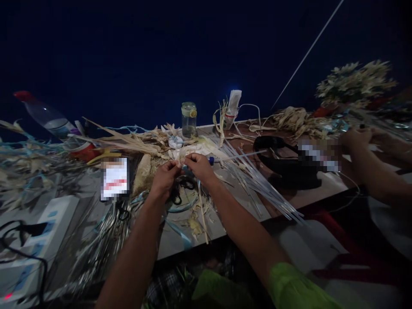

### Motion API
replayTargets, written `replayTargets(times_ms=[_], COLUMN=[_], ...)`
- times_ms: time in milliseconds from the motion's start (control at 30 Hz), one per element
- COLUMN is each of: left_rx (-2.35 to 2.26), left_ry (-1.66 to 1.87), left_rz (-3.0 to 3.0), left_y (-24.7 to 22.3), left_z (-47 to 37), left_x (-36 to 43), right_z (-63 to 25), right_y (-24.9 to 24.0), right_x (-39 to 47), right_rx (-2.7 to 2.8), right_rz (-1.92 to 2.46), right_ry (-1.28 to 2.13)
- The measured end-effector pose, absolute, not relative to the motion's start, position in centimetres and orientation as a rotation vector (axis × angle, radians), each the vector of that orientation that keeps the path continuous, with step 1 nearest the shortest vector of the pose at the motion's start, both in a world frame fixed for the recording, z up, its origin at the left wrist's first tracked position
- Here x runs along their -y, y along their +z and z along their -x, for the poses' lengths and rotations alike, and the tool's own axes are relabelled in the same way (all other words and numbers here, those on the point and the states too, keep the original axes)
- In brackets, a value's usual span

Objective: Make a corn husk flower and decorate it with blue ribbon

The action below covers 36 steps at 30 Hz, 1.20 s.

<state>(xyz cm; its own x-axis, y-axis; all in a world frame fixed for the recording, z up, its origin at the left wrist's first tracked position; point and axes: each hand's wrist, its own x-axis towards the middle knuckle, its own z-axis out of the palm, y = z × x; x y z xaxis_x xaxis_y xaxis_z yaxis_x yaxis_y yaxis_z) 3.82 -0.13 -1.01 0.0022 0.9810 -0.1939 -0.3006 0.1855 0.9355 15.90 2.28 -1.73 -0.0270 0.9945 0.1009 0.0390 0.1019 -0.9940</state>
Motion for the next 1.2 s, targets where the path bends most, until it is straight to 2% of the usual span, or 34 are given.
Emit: replayTargets(times_ms=[267, 867, 1200], left_rx=[-1.050, -0.967, -0.876], left_ry=[1.212, 1.263, 1.116], left_rz=[-0.798, -0.712, -0.654], left_y=[-1.03, -1.09, -1.17], left_z=[-3.84, -3.98, -3.67], left_x=[0.16, 0.17, 0.18], right_z=[-15.85, -15.61, -15.65], right_y=[-1.51, -1.65, -1.88], right_x=[-2.07, -2.13, -2.16], right_rx=[1.186, 1.117, 1.156], right_rz=[1.096, 1.113, 1.133], right_ry=[1.263, 1.162, 1.131])
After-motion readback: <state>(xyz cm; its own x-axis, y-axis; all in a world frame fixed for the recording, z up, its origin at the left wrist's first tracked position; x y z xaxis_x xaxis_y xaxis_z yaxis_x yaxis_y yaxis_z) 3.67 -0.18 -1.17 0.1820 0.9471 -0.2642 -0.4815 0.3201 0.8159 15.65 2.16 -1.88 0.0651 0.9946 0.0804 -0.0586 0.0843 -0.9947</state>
